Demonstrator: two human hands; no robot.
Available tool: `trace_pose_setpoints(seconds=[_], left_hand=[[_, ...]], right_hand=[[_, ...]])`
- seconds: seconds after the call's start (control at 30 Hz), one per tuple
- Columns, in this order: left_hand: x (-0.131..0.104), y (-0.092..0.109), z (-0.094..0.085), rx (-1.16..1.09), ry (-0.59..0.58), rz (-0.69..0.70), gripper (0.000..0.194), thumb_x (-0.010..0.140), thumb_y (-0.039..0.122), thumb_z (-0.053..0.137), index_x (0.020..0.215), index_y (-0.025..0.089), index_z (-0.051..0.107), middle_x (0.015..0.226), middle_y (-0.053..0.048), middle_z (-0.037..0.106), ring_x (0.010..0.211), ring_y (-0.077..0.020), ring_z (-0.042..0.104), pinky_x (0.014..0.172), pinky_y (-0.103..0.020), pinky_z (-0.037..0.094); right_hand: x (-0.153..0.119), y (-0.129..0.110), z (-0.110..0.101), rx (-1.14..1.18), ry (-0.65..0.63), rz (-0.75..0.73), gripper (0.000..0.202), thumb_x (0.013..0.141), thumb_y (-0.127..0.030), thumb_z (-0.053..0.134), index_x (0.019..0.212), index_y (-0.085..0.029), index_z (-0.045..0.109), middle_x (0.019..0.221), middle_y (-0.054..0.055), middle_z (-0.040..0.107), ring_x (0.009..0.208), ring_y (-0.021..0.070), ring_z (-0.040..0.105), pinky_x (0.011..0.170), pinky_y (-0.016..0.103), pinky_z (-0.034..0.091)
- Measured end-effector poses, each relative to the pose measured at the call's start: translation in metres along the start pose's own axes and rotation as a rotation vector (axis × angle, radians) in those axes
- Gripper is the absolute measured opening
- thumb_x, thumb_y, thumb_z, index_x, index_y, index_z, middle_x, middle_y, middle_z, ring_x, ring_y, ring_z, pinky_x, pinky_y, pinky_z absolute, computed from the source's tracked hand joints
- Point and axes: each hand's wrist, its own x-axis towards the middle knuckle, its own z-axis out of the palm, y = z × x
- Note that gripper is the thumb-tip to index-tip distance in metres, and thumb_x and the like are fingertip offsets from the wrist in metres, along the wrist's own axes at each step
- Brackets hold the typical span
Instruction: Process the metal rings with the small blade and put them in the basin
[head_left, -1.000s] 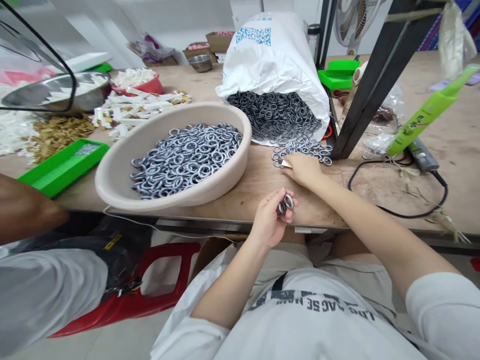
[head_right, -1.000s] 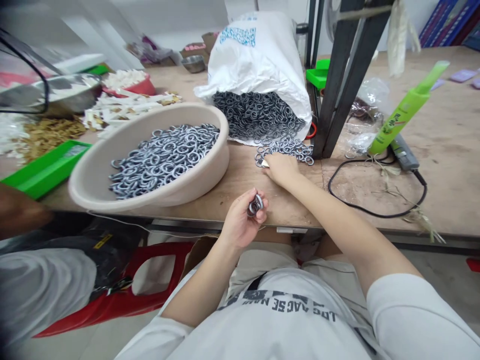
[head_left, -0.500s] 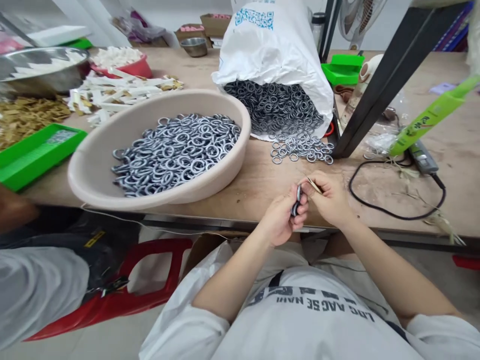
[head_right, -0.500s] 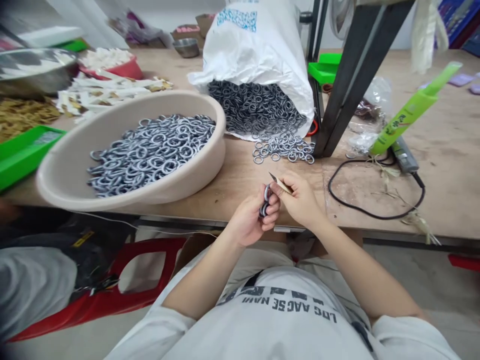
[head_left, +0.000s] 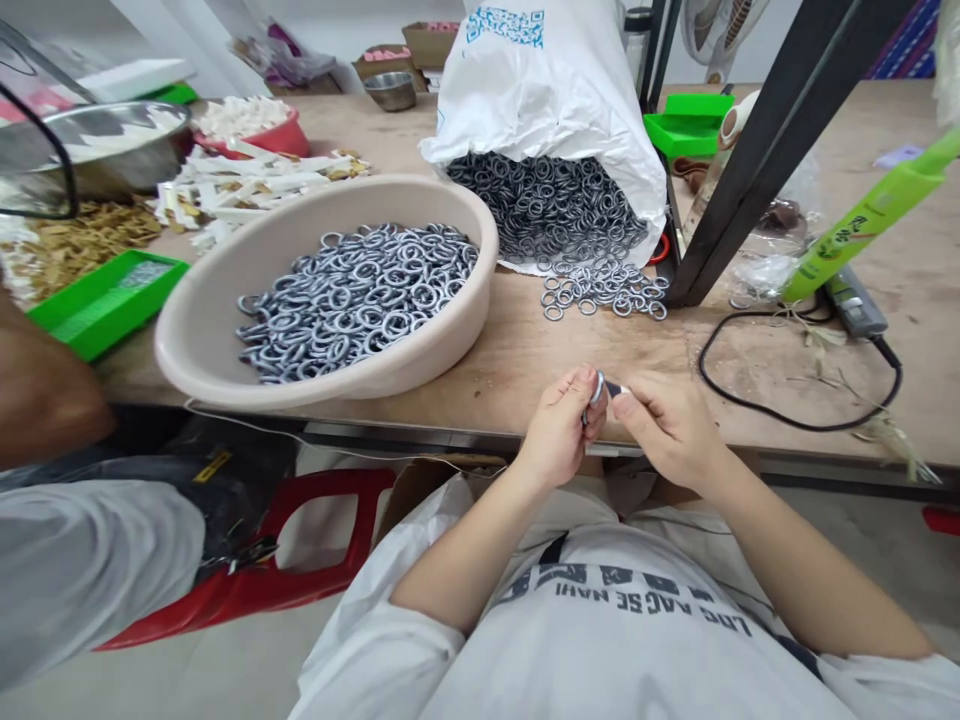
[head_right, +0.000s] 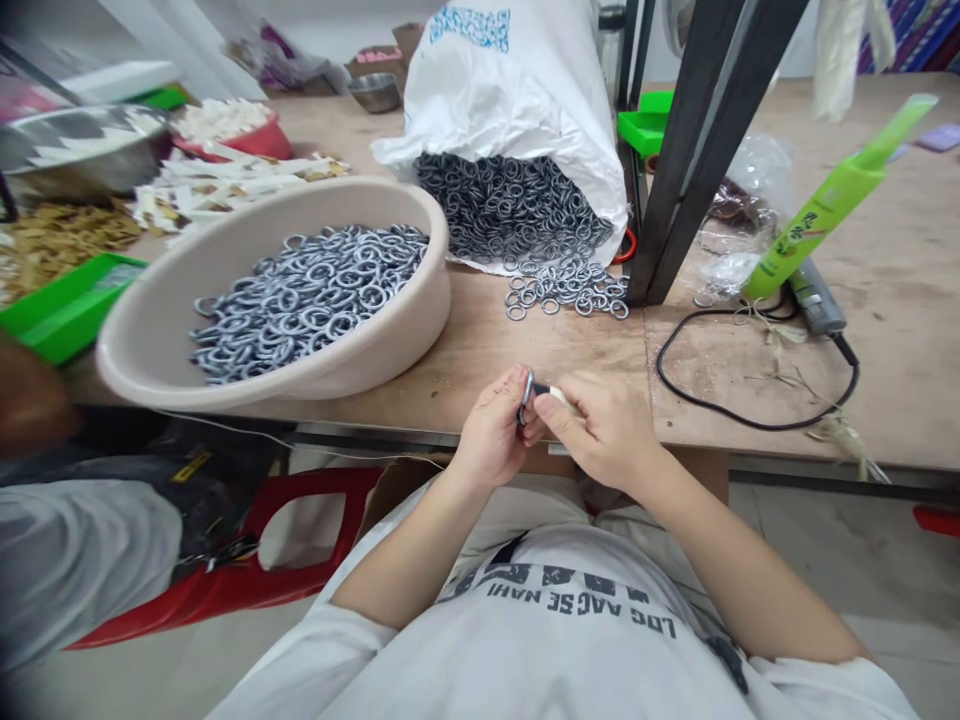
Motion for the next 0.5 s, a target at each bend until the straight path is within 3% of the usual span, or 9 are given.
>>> trace_pose_setpoints(seconds=[0.3,0.5], left_hand=[[-0.003,-0.004,0.001,0.014,0.04,-0.027,0.047,0.079,0.058,0.071,0.072,0.019,0.047,0.053,0.008,0.036,0.042,-0.0044,0.029,0.039,-0.017,0.022],[-0.015,-0.003,-0.001,0.113,-0.191,-0.022,0.048,0.085,0.057,0.064,0.065,0.017,0.047,0.052,0.005,0.039,0.043,-0.0052,0.034,0.042,-0.019,0.027]], right_hand=[[-0.008,-0.008,0.005,-0.219,0.011,-0.085,0.041,0.099,-0.043,0.047,0.064,-0.021,0.046,0.063,0.0,0.049,0.059,0.0131,0.041,0.059,0.031,0.026],[0.015,0.042,-0.004,-0.155,0.042,0.214,0.054,0.101,-0.056,0.035,0.065,-0.021,0.055,0.06,0.001,0.057,0.06,0.0158,0.053,0.058,0.028,0.031]])
